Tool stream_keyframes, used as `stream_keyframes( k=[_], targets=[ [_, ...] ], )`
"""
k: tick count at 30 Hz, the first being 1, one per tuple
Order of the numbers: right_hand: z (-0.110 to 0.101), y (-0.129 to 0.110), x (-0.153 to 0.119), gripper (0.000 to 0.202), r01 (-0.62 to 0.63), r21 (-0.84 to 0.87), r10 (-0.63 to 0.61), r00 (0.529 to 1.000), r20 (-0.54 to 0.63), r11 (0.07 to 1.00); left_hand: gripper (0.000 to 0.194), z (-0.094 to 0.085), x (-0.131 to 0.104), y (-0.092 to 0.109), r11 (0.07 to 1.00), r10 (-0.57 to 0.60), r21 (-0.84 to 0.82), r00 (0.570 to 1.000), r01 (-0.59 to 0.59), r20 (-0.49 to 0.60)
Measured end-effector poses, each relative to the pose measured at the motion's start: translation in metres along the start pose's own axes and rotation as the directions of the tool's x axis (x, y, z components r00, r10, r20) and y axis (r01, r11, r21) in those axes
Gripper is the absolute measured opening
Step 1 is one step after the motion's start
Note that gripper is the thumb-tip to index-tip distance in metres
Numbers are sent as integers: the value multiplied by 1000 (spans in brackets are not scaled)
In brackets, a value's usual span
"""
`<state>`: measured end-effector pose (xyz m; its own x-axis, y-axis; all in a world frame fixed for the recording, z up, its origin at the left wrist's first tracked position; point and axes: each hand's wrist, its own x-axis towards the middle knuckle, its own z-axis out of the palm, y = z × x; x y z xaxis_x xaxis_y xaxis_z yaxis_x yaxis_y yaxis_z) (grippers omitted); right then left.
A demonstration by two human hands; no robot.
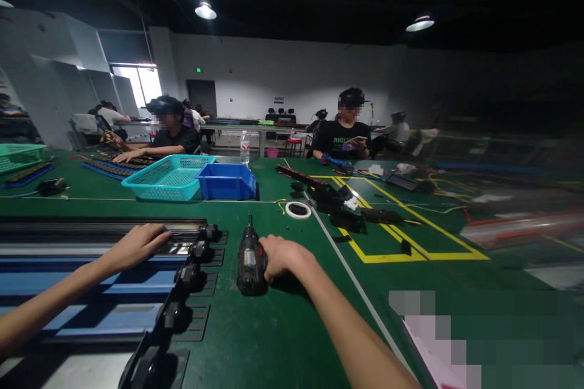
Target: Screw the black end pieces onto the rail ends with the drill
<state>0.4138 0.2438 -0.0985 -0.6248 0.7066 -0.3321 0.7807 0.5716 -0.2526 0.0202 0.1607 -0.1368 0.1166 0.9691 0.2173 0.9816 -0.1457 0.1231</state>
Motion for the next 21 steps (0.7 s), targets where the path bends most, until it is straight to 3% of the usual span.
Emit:
stream_keyframes(
  k=[3, 6, 10, 12, 15, 17, 21],
  targets=[
    [19, 2, -4, 80, 130, 62, -120, 983, -139, 990, 49, -2, -1, 2, 1000, -5, -17, 1000, 5, -8],
    [29, 4, -16, 63, 245, 140, -196, 936, -294, 959, 49, -3, -2, 4, 1000, -4, -31, 1000, 4, -16],
    [22, -1, -27, 58, 330, 230, -219, 888, -404, 915, 49, -4, -2, 5, 999, -1, -39, 1000, 1, -19],
    [13, -7, -27, 61, 421, 354, -235, 854, -464, 835, 48, -4, -2, 5, 999, -1, -35, 1000, 0, -21],
    [-1, -14, -19, 67, 542, 589, -186, 810, -556, 599, 48, -5, -2, 5, 1000, 0, -24, 1000, -1, -14],
    [-7, -20, -11, 57, 586, 719, -105, 797, -595, 374, 48, -6, -2, 6, 1000, -5, -16, 1000, 5, -11],
    [-10, -29, 14, 34, 534, 830, 59, 845, -532, -163, 48, -6, -1, 6, 1000, -9, 0, 1000, 9, -20]
  ],
)
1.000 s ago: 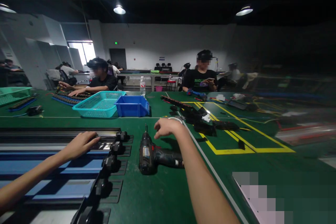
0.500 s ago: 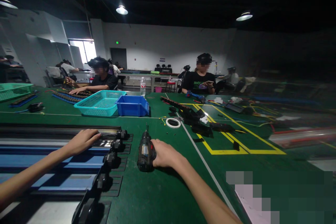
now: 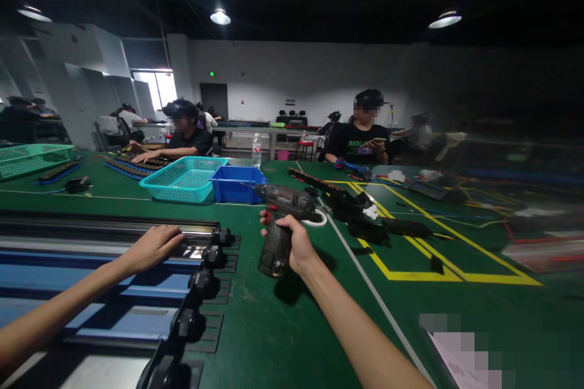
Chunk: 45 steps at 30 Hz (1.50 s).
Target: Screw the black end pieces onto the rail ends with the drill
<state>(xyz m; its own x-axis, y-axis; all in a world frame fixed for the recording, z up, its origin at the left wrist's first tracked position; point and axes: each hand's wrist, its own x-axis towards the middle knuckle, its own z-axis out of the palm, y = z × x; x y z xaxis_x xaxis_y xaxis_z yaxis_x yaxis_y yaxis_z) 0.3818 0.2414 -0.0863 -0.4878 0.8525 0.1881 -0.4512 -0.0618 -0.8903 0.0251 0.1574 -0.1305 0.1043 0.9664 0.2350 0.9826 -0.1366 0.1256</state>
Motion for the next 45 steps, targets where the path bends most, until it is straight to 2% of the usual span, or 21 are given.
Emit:
stream_keyframes(
  k=[2, 4, 8, 11, 14, 24, 30, 39, 45],
  targets=[
    [-3, 9, 10, 30, -59, 232, 66, 998, -22, 971, 48, 0, 0, 0, 1000, 4, 4, 1000, -4, -1],
    [-14, 19, 18, 28, -133, 405, 139, 990, 15, 905, 47, 0, 0, 1, 1000, 6, 6, 1000, -6, 0],
    [-48, 33, 19, 33, -334, 527, 314, 941, 130, 782, 45, 0, 1, 2, 1000, 7, 1, 1000, -7, 3],
    [-68, 38, 15, 39, -426, 496, 395, 903, 172, 757, 43, 1, 2, 1, 1000, 4, -3, 1000, -4, 14],
    [-79, 39, 14, 41, -492, 448, 453, 869, 199, 747, 42, 2, 4, -1, 1000, 3, -12, 1000, -2, 26],
    [-87, 44, 23, 42, -568, 421, 518, 822, 237, 707, 40, 4, 6, -3, 999, -19, -41, 999, 20, 38],
    [-86, 45, 25, 43, -575, 393, 534, 816, 221, 717, 39, 6, 7, -4, 997, -37, -65, 999, 40, 38],
    [-91, 51, 29, 40, -583, 364, 511, 812, 282, 726, 39, 5, 9, -3, 996, -55, -69, 997, 59, 60],
    [-86, 50, 28, 38, -581, 349, 506, 813, 289, 735, 39, 5, 9, -1, 995, -64, -72, 997, 67, 49]
  ],
)
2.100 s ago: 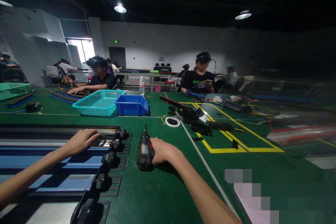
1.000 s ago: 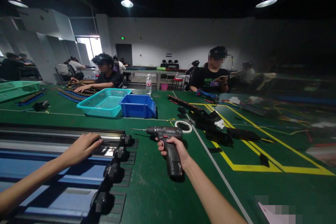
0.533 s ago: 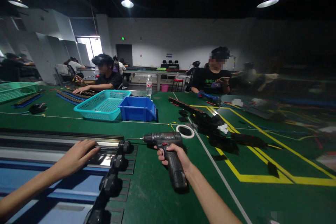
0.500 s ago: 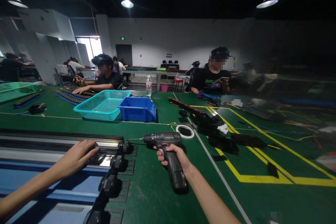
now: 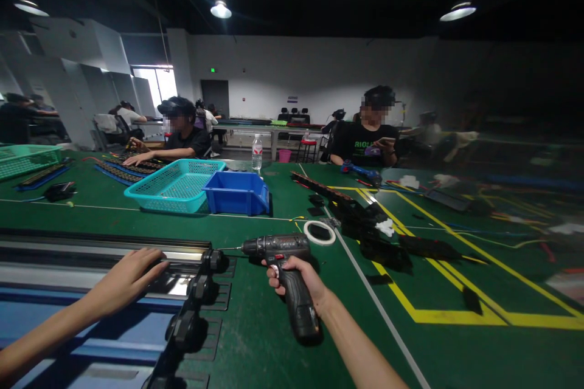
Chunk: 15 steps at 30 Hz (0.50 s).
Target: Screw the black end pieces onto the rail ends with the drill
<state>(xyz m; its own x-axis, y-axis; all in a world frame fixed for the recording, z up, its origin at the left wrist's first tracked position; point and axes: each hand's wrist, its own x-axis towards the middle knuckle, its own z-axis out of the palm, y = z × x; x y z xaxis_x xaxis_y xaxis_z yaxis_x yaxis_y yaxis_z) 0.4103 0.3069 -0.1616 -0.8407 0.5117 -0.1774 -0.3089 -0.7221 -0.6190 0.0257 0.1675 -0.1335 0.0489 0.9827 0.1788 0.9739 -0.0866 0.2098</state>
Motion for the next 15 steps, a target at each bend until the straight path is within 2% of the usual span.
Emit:
stream_keyframes(
  k=[8, 15],
  targets=[
    [3, 0, -1, 37, 6, -22, -6, 1000, 7, 1000, 40, 2, -1, -1, 1000, 4, 13, 1000, -4, -11],
    [6, -1, -2, 44, -15, -9, 15, 1000, -4, 1000, 41, 1, 0, 2, 999, 24, 35, 1000, -24, 6]
  ],
)
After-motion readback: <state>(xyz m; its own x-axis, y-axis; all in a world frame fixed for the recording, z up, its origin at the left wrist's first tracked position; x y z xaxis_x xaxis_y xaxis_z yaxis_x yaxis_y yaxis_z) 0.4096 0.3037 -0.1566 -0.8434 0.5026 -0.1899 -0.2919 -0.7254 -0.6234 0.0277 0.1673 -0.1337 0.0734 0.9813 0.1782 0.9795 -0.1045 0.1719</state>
